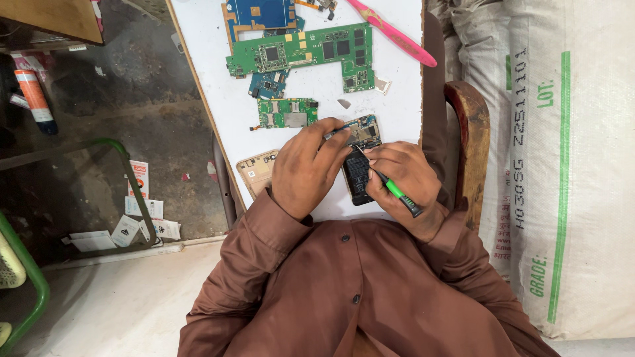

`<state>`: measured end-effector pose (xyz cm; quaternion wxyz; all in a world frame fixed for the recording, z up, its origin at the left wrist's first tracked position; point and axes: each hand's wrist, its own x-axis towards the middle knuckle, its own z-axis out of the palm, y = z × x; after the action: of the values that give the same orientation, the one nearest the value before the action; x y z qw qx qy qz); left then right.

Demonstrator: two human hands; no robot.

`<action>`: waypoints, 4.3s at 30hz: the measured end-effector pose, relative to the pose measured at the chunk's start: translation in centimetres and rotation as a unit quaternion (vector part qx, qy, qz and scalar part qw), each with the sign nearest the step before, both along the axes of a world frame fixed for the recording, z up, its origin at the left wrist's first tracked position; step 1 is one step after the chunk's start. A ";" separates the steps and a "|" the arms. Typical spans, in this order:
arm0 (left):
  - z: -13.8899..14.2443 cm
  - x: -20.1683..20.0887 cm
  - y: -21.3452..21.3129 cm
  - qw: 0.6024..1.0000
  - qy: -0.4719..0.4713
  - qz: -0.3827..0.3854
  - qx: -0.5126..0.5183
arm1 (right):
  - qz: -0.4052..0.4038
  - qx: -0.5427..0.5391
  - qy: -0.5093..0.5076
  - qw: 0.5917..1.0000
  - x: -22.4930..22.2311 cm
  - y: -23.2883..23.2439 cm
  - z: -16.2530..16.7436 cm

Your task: The person uses a green-handled screwdriver to unscrew and pry at components inside a disassembled smartphone. They work on the battery area and internal connectors while other circuit boards lie on the table.

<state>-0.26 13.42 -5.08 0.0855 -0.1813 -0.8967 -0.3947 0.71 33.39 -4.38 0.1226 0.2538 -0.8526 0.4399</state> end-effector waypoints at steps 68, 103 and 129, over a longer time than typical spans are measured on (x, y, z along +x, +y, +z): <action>0.1 0.8 -0.3 1.000 0.009 0.007 -0.007 | 0.021 -0.017 -0.144 0.989 -0.2 0.5 1.5; -0.2 0.8 -0.1 1.000 0.006 0.009 -0.002 | 0.028 0.080 -0.033 0.996 -0.1 -0.4 2.1; -0.3 0.7 -0.1 1.000 -0.002 0.003 -0.002 | 0.034 0.005 -0.131 0.991 -0.5 0.7 1.9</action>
<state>0.47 13.37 -5.39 0.0849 -0.1779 -0.8981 -0.3932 0.25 34.13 -2.50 -0.0068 0.2238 -0.8542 0.4693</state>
